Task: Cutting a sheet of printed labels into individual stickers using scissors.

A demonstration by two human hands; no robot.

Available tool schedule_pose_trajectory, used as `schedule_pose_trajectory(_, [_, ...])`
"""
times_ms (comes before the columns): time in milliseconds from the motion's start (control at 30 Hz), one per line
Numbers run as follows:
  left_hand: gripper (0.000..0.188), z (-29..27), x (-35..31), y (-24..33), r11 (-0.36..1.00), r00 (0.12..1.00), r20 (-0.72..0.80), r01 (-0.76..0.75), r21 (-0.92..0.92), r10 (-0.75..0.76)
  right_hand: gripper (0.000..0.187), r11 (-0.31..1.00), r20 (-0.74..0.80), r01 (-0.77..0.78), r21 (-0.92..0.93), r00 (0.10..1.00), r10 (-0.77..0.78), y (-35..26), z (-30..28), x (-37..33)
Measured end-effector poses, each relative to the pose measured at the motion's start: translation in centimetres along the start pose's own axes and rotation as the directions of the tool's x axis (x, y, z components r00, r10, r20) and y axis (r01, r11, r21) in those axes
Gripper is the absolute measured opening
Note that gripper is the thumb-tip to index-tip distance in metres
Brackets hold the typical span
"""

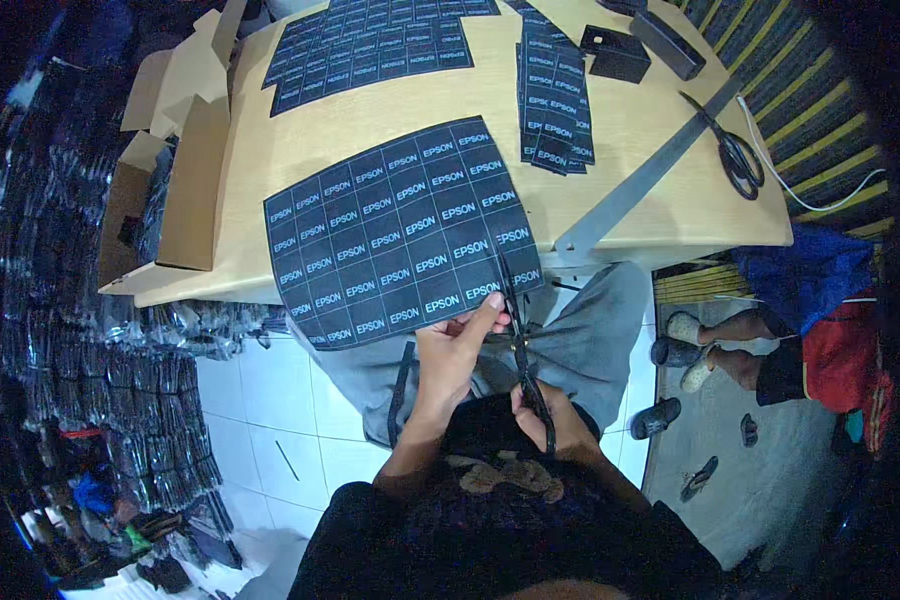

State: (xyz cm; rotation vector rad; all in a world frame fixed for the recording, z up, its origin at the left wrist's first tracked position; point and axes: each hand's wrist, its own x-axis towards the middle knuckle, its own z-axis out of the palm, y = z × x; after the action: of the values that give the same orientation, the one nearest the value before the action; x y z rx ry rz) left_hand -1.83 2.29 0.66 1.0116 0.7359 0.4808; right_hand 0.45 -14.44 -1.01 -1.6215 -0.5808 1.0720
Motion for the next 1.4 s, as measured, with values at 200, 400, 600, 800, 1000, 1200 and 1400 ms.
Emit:
schedule_pose_trajectory(200, [0.013,-0.3,0.3,-0.1,0.999,0.999,0.025,0.028,-0.037,-0.028,0.01,0.997,-0.008,0.018,0.069,1.0,-0.018,0.9,0.5,0.1])
schedule_pose_trajectory(400, [0.015,0.0,0.3,0.0,0.996,0.997,0.016,0.071,-0.06,-0.07,0.006,0.959,0.0,-0.135,0.251,0.99,0.139,2.8,1.0,0.0])
schedule_pose_trajectory(600, [0.012,-0.3,0.0,0.2,0.993,0.995,0.02,0.103,-0.062,-0.102,0.011,0.993,-0.034,-0.009,0.116,0.999,0.013,1.7,0.8,0.2])
schedule_pose_trajectory(800, [0.012,-0.3,-0.4,0.0,0.984,0.984,0.086,0.16,-0.076,-0.154,0.011,0.993,-0.032,0.02,0.119,0.999,-0.016,1.7,0.5,0.7])
schedule_pose_trajectory(1000, [0.013,-0.4,-0.3,0.0,0.984,0.984,0.104,0.154,-0.092,-0.145,0.008,0.95,-0.053,-0.055,0.306,0.996,0.075,1.9,1.4,0.7])
schedule_pose_trajectory(1200, [0.011,-0.4,-0.3,0.0,0.983,0.985,0.098,0.153,-0.104,-0.143,0.008,0.956,-0.031,-0.085,0.281,0.995,0.098,2.6,1.3,0.9])
schedule_pose_trajectory(1400, [0.009,-0.3,-0.8,-0.1,0.992,0.987,0.096,0.128,-0.014,-0.127,0.011,0.927,-0.046,-0.104,0.36,0.991,0.129,2.7,1.7,1.4])
